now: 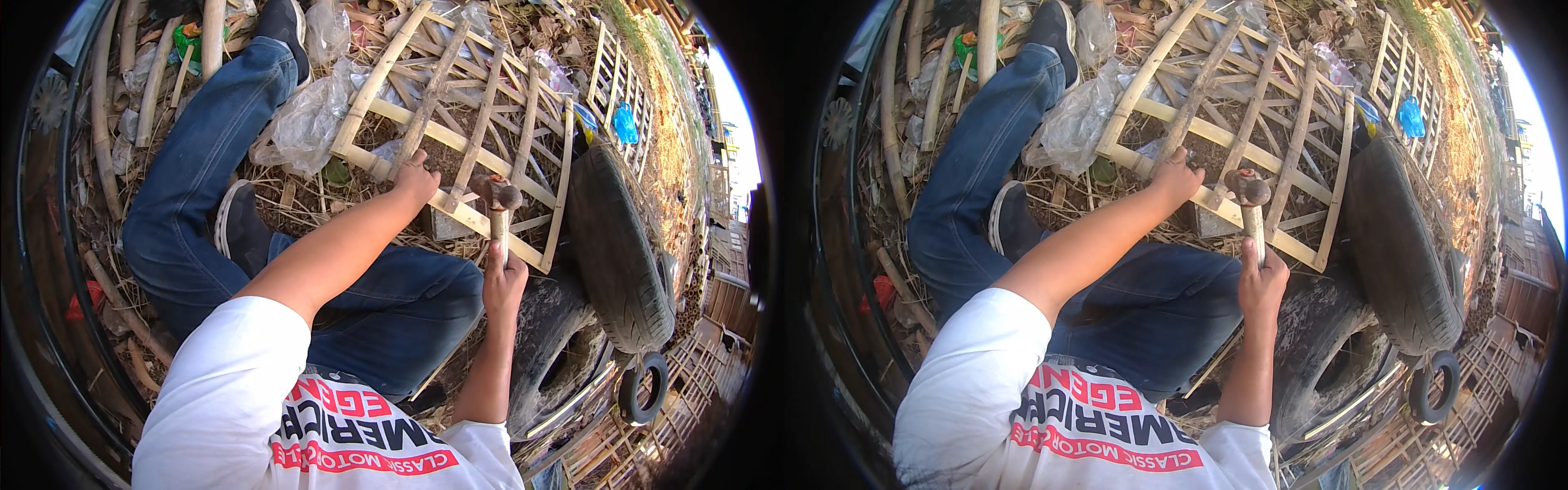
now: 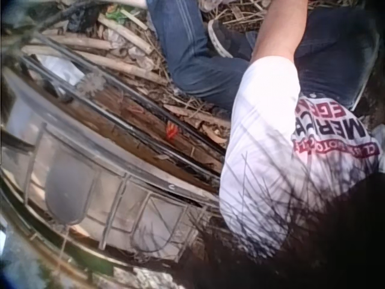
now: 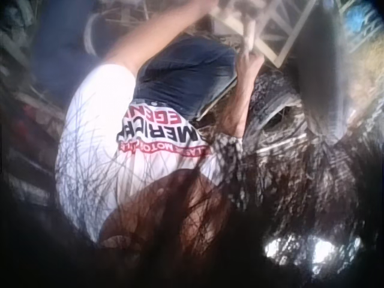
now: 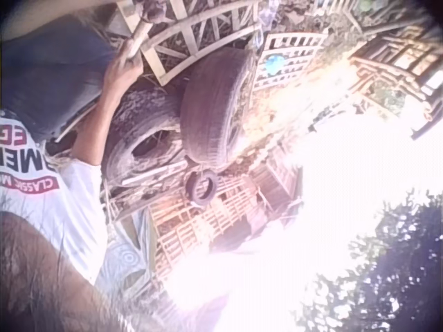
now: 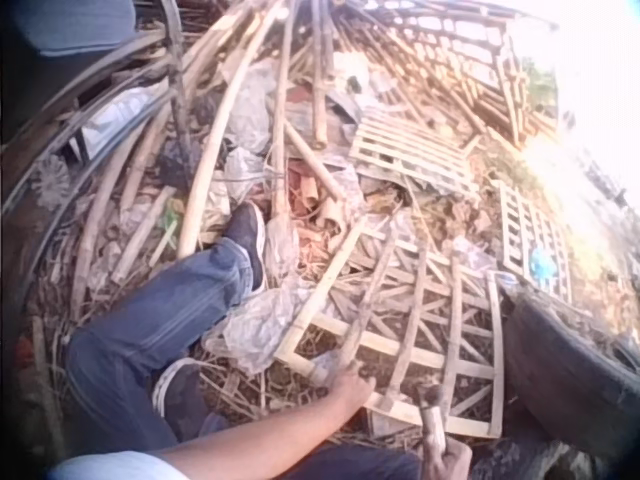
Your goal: The person cuts a bamboo strip with a blade, positions it onto a lattice frame, and secures it by driving a small nail with a hammer.
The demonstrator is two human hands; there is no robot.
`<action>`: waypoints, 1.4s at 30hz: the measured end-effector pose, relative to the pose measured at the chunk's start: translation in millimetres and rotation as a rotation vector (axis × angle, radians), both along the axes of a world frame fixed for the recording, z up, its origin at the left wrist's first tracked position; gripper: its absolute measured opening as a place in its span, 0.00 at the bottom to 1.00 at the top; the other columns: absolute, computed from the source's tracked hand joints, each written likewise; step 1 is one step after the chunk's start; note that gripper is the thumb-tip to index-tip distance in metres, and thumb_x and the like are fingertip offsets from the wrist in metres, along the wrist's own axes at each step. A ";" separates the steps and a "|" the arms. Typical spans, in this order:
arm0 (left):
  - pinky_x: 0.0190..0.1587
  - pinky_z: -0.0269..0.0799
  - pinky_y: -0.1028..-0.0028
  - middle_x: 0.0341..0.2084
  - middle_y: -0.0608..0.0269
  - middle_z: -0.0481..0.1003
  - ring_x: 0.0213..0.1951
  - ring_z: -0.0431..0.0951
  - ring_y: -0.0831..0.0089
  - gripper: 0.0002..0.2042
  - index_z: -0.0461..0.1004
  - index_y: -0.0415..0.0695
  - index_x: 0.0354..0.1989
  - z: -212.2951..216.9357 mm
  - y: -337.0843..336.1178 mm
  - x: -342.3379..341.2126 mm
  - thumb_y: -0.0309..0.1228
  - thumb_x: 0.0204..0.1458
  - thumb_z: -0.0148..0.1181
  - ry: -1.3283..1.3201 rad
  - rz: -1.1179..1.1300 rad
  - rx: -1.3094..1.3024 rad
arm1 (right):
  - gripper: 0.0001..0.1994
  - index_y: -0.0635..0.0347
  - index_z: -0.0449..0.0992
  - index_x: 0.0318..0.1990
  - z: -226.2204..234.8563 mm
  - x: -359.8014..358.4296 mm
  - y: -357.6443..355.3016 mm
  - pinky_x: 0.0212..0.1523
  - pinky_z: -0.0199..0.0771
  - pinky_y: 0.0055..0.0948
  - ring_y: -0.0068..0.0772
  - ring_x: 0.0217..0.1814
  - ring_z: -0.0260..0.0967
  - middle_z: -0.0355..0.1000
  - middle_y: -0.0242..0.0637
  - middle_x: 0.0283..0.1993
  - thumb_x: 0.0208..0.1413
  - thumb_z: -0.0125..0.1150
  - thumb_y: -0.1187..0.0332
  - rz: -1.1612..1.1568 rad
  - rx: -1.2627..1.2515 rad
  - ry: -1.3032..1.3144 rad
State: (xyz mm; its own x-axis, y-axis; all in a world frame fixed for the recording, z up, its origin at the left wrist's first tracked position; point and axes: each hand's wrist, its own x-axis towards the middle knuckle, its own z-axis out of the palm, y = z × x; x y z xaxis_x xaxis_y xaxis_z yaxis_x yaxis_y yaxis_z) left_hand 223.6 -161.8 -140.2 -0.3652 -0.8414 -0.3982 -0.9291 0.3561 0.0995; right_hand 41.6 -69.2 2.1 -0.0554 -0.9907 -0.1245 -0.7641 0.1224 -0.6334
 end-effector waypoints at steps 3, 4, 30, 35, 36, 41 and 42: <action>0.71 0.33 0.60 0.42 0.53 0.82 0.54 0.78 0.56 0.18 0.69 0.42 0.55 -10.5 0.5 3.9 0.24 0.61 0.36 0.020 0.037 -0.009 | 0.27 0.70 0.75 0.26 -14.4 2.7 -5.8 0.26 0.64 0.36 0.32 0.20 0.62 0.65 0.42 0.17 0.63 0.57 0.50 0.013 0.086 0.157; 0.71 0.33 0.59 0.42 0.53 0.82 0.54 0.78 0.56 0.18 0.69 0.42 0.55 -9.8 0.1 2.5 0.23 0.61 0.36 0.030 0.046 -0.006 | 0.30 0.69 0.79 0.32 -24.7 -0.1 -9.0 0.37 0.72 0.44 0.56 0.28 0.73 0.73 0.53 0.23 0.59 0.57 0.42 -0.026 0.206 0.295; 0.72 0.32 0.61 0.45 0.56 0.81 0.60 0.72 0.56 0.20 0.66 0.44 0.60 1.5 -3.3 -0.5 0.25 0.62 0.35 0.014 0.060 0.115 | 0.29 0.65 0.80 0.34 -18.2 3.8 -7.9 0.38 0.72 0.46 0.59 0.33 0.74 0.74 0.54 0.27 0.58 0.57 0.40 -0.064 0.275 0.279; 0.72 0.34 0.60 0.45 0.55 0.81 0.60 0.72 0.55 0.19 0.68 0.45 0.58 -6.3 -0.1 0.4 0.26 0.62 0.35 0.050 0.099 0.069 | 0.26 0.67 0.78 0.31 -1.3 2.7 -3.7 0.33 0.69 0.40 0.43 0.23 0.65 0.69 0.46 0.20 0.59 0.60 0.46 -0.017 0.173 0.142; 0.71 0.35 0.60 0.45 0.54 0.81 0.60 0.72 0.55 0.19 0.68 0.45 0.57 -6.7 1.0 0.6 0.26 0.62 0.35 0.057 0.103 0.053 | 0.26 0.67 0.78 0.31 3.4 4.9 -2.4 0.33 0.69 0.39 0.41 0.23 0.64 0.69 0.45 0.20 0.59 0.60 0.46 -0.007 0.125 0.082; 0.71 0.35 0.59 0.45 0.54 0.81 0.61 0.71 0.54 0.19 0.69 0.46 0.57 -2.8 2.2 0.6 0.27 0.63 0.34 0.023 0.071 0.019 | 0.27 0.67 0.79 0.32 4.9 3.2 -2.5 0.33 0.70 0.41 0.49 0.25 0.69 0.71 0.49 0.21 0.58 0.60 0.45 0.000 0.148 0.115; 0.71 0.34 0.59 0.45 0.55 0.81 0.61 0.71 0.54 0.19 0.69 0.46 0.57 -4.2 2.3 0.5 0.27 0.63 0.34 0.025 0.084 0.012 | 0.27 0.67 0.79 0.32 -8.0 1.1 -4.0 0.34 0.71 0.42 0.52 0.26 0.70 0.72 0.51 0.22 0.58 0.60 0.44 0.002 0.197 0.183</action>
